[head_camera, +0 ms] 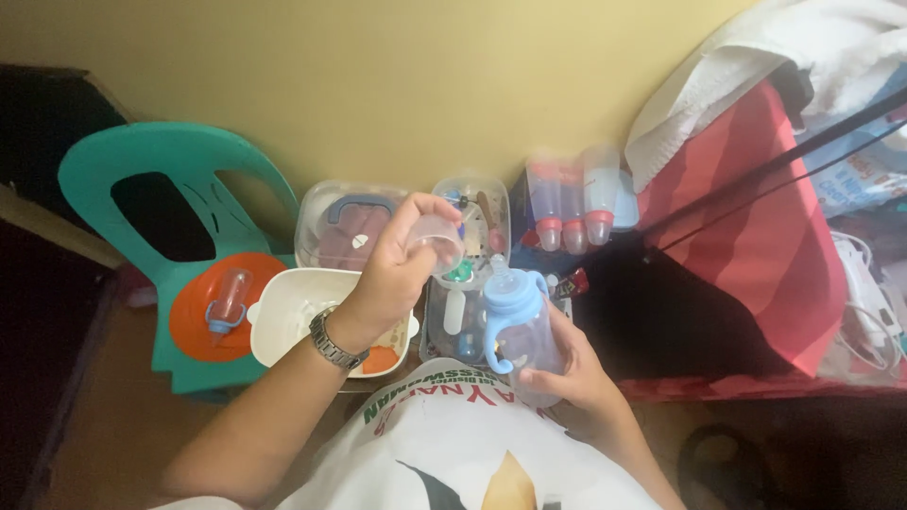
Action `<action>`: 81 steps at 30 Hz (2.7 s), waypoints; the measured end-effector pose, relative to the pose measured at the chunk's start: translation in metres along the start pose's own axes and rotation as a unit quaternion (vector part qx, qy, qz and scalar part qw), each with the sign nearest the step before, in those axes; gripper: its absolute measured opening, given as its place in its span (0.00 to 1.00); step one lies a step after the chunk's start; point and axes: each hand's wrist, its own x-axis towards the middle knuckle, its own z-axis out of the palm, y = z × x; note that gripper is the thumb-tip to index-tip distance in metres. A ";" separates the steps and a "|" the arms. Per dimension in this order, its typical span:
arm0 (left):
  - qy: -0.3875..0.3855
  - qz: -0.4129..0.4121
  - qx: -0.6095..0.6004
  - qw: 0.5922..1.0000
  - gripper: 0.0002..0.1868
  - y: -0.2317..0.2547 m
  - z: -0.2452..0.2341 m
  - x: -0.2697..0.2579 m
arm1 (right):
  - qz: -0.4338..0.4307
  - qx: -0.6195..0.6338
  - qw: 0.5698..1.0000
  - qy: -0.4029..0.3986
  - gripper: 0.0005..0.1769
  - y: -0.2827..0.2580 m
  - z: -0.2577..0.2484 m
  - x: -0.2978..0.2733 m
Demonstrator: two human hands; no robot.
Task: Organizing and assembling baby bottle parts and accessories into containers.
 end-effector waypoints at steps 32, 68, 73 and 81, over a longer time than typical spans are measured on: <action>-0.015 -0.007 -0.092 0.996 0.29 -0.009 -0.015 0.016 | -0.004 -0.021 0.999 0.036 0.59 0.054 -0.032 -0.002; -0.493 -0.121 0.414 0.755 0.30 0.013 -0.008 0.018 | 0.137 -0.103 0.981 -0.090 0.52 -0.018 0.003 -0.009; -0.452 -0.039 0.431 0.780 0.32 0.013 0.009 0.017 | 0.022 -0.215 0.972 -0.092 0.51 -0.012 -0.020 -0.001; -0.281 0.059 0.513 0.809 0.28 -0.088 -0.035 0.064 | -0.263 -0.425 0.845 0.188 0.31 -0.011 -0.118 0.025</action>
